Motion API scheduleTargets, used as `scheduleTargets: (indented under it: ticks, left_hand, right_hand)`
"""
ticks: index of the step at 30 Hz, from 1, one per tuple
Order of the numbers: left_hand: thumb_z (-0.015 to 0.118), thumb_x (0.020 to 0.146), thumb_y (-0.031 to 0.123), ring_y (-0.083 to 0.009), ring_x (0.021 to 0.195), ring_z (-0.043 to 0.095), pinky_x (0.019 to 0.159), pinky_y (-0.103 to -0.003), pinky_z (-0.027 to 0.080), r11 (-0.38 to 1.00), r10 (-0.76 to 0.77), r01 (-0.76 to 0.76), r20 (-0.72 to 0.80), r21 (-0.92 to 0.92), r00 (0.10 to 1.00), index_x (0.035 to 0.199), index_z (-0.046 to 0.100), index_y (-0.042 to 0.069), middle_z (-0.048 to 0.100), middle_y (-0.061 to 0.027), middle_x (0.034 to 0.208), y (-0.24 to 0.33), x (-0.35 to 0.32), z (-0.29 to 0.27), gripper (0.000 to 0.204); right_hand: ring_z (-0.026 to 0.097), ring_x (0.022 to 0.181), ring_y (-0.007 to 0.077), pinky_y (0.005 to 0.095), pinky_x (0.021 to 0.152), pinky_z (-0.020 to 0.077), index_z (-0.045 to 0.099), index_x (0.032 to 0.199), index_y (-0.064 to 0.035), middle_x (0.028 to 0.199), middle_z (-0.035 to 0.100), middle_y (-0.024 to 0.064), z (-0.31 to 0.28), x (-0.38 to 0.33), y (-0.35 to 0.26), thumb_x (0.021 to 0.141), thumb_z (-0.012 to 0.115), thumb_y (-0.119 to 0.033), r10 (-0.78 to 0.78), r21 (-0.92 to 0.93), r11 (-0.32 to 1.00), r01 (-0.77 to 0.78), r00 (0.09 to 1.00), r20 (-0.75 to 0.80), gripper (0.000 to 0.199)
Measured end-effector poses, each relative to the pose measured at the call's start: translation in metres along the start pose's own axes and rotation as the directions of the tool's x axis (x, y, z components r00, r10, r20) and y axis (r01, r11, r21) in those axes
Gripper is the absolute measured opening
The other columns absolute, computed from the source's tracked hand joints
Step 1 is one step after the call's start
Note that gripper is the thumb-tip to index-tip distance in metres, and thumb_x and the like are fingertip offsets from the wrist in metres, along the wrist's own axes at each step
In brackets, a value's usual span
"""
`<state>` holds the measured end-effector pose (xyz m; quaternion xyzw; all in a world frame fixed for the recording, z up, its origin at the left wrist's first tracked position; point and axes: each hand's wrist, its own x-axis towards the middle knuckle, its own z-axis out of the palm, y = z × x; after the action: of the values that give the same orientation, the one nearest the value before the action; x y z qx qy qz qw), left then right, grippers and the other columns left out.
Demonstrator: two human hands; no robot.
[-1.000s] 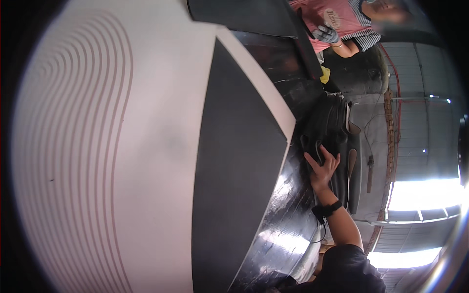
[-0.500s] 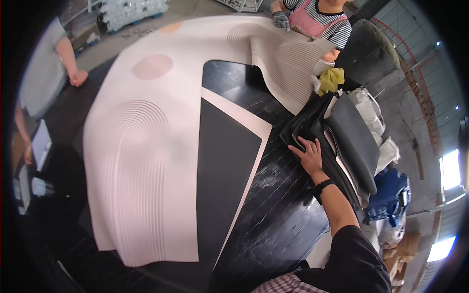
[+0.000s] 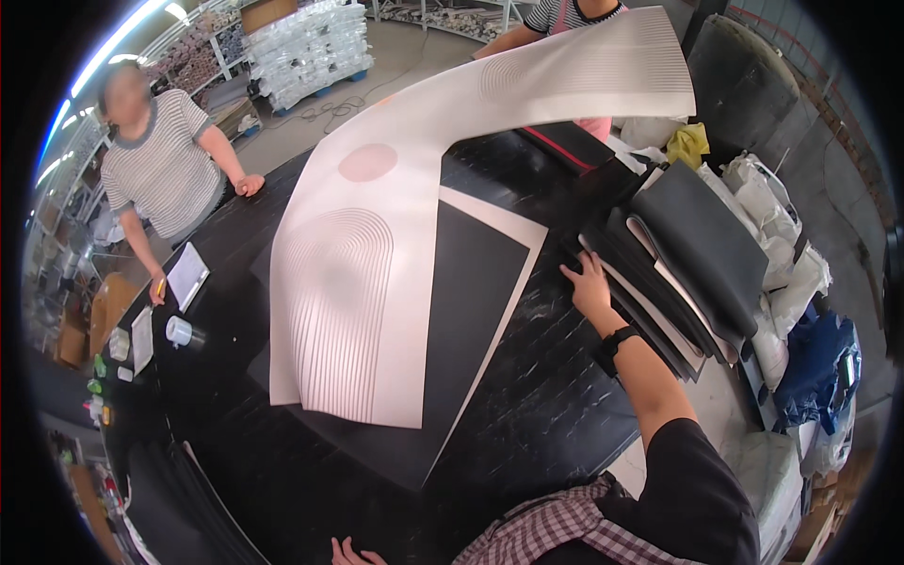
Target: The person folds large sheets of patterned material and black material, smoothing them by hand and stacking them on a work table.
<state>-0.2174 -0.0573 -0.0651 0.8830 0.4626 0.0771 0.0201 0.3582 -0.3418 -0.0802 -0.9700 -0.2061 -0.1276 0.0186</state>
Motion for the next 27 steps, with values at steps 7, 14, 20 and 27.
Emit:
scheduleTargets:
  ticks: [7, 14, 20, 27]
  left_hand:
    - [0.052, 0.082, 0.008, -0.0220, 0.083, 0.057, 0.074, -0.033, 0.046, 0.622, -0.076, 0.271, 0.287, -0.735, 0.955, 0.121, 0.044, -0.002, 0.057, -0.0140, 0.100, 0.050, 0.065, 0.035, 0.041]
    - [0.056, 0.081, 0.011, -0.0161, 0.072, 0.056, 0.054, -0.030, 0.045, -0.302, 0.099, 0.608, 0.611, -0.734, 0.786, 0.110, 0.050, 0.001, 0.057, -0.0081, 0.094, 0.149, 0.107, 0.036, 0.031]
    - [0.060, 0.078, 0.015, -0.0131, 0.045, 0.045, 0.041, -0.025, 0.035, -0.182, 0.206, 0.753, 0.724, -0.632, 0.658, 0.088, 0.050, 0.007, 0.047, -0.0013, 0.061, 0.160, 0.106, 0.016, 0.016]
    - [0.057, 0.079, 0.013, -0.0103, 0.041, 0.040, 0.035, -0.024, 0.030, -0.264, 0.249, 0.623, 0.572, -0.736, 0.782, 0.089, 0.048, 0.007, 0.046, -0.0014, 0.062, 0.146, 0.106, -0.035, 0.014]
  right_hand:
    - [0.030, 0.127, 0.0348, 0.0386, 0.101, 0.0327, 0.029, 0.133, 0.0010, 0.139, 0.020, 0.0253, 0.007, -0.065, -0.129, 0.072, 0.062, -0.009, 0.124, 0.950, 0.162, -0.267, 0.961, 0.249, 0.070]
    - [0.047, 0.112, 0.0251, 0.0365, 0.084, 0.0435, 0.020, 0.137, -0.0040, 0.133, 0.033, 0.0183, -0.011, -0.062, -0.162, 0.078, 0.062, -0.011, 0.291, 0.807, -0.356, -0.471, 0.765, 0.575, 0.072]
    - [0.047, 0.061, 0.0086, 0.0229, 0.053, 0.0412, 0.050, 0.111, -0.0042, 0.081, 0.049, 0.0001, -0.019, -0.042, -0.149, 0.084, 0.062, -0.025, 0.057, 0.619, -0.246, -0.746, 0.626, 0.778, 0.036]
    - [0.042, 0.051, 0.0078, 0.0249, 0.044, 0.0334, 0.055, 0.075, -0.0019, 0.059, 0.044, -0.0023, -0.030, -0.053, -0.147, 0.080, 0.064, -0.025, 0.120, 0.873, 0.106, -0.475, 0.878, 0.463, 0.025]
